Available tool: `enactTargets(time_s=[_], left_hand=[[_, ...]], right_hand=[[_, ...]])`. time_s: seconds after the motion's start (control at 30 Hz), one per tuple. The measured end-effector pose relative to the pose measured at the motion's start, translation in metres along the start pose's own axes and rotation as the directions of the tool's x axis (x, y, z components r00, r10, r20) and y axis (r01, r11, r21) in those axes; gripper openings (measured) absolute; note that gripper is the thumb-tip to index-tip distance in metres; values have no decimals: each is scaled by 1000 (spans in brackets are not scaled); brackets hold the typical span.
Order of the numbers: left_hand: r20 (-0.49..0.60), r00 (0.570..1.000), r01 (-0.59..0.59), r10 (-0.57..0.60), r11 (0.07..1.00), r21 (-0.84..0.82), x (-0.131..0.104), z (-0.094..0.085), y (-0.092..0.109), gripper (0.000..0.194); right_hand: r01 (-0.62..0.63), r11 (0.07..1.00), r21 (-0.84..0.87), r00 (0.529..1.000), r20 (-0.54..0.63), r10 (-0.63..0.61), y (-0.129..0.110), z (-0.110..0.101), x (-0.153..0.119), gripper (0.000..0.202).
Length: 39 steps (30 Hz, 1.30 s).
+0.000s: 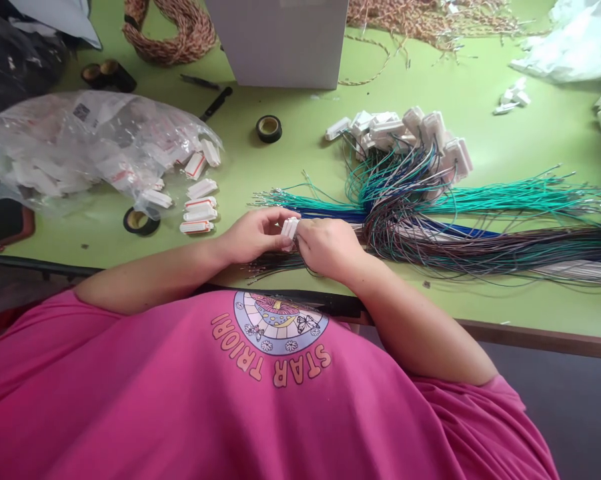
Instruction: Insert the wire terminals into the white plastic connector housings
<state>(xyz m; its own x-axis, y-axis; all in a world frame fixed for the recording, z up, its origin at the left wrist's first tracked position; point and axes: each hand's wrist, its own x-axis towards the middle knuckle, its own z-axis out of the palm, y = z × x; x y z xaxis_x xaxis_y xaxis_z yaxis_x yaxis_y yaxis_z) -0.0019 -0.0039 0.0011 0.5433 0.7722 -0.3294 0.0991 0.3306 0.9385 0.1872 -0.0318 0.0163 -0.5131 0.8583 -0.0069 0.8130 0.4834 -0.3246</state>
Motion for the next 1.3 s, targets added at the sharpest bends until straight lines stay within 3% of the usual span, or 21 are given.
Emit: enactTargets(time_s=[0.2, 0.43, 0.63, 0.7, 0.8, 0.9, 1.0, 1.17, 1.3], left_hand=[[-65, 998, 11, -22, 987, -160, 0, 1, 6, 40], [-73, 997, 12, -23, 990, -141, 2, 6, 3, 40], [-40, 998, -46, 47, 999, 8, 2, -6, 4, 37], [9, 998, -55, 54, 991, 122, 0, -10, 3, 33], [55, 998, -39, 26, 970, 241, -2, -12, -1, 33], [45, 998, -55, 44, 956, 290, -2, -11, -3, 32], [42, 998, -60, 50, 955, 290, -2, -10, -2, 30], [44, 998, -60, 51, 964, 259, -3, -9, -1, 31], [33, 999, -30, 25, 987, 157, -4, -7, 0, 32]], right_hand=[[-62, 979, 194, 981, -170, 95, 4, 7, 2, 25], [-10, 993, 114, 991, -135, 25, 5, 14, 2, 28], [-42, 940, 338, 988, -124, 89, 23, 4, 7, 25], [-97, 952, 291, 973, -175, 152, 32, 1, 9, 24], [-144, 987, 67, 972, -180, 154, 39, 2, 12, 25], [-108, 993, -56, 989, -109, 102, 38, 5, 14, 26], [-68, 995, -70, 993, -105, 60, 37, 6, 15, 28], [-96, 990, 107, 953, -277, 122, 37, 3, 11, 21], [-102, 951, 291, 927, -319, 197, 29, -3, 7, 12]])
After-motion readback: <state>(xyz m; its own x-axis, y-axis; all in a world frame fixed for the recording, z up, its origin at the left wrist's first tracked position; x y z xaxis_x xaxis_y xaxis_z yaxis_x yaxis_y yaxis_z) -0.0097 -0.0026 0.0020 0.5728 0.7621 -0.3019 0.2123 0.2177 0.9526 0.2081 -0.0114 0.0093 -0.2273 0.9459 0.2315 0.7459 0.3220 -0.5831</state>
